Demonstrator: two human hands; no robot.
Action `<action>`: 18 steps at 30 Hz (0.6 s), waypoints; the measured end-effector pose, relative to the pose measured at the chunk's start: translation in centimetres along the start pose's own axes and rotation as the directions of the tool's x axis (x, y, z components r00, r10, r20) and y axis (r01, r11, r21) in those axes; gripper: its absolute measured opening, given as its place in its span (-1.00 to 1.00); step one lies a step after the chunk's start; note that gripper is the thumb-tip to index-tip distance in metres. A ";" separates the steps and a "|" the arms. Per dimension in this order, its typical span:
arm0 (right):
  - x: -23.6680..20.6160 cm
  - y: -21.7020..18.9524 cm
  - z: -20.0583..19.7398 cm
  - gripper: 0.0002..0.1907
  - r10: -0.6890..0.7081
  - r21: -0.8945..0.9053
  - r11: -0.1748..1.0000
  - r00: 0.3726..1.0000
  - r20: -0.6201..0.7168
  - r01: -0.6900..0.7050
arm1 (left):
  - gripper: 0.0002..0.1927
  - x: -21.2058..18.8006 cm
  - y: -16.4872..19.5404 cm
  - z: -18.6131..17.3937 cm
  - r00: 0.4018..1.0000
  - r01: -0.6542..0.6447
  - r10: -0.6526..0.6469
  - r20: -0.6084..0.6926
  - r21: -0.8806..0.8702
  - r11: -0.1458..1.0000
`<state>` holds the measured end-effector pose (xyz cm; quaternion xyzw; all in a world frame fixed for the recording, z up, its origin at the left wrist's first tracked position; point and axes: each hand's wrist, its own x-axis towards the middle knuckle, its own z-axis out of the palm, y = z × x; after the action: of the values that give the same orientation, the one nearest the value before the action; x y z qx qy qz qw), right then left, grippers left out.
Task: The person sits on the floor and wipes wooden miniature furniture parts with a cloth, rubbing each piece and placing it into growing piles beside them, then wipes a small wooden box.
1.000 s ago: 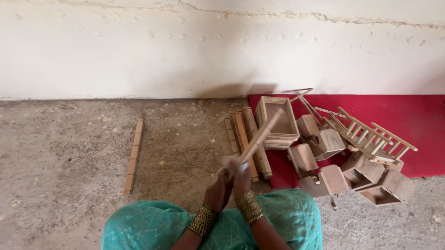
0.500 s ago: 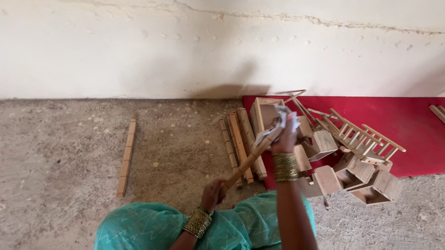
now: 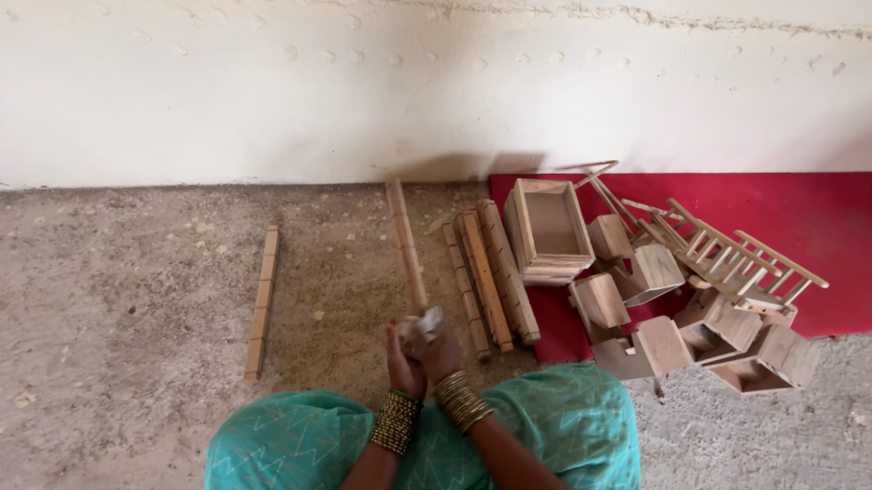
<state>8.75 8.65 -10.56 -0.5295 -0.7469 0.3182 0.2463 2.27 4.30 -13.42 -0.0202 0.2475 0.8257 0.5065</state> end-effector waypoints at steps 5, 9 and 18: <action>2.4 5.6 -6.3 -0.72 -0.473 -0.629 0.715 0.874 -0.116 0.304 | -0.51 4.7 3.9 1.4 0.826 -0.550 0.509 0.243 0.549 0.629; 2.4 8.0 -8.5 -0.45 -0.377 -0.533 0.830 0.869 -0.320 0.164 | -0.44 7.5 9.3 0.9 0.597 -0.209 0.793 0.122 0.978 0.007; 3.8 9.7 -7.2 -0.54 -0.339 -0.629 0.775 0.881 -0.329 0.064 | -0.26 5.9 18.9 -2.8 0.615 0.760 0.661 -0.430 0.548 -0.351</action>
<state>18.76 16.10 -12.71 -0.5504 -0.7901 -0.0871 0.2553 -17.19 1.07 -10.23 0.0329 0.9861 0.0600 0.1516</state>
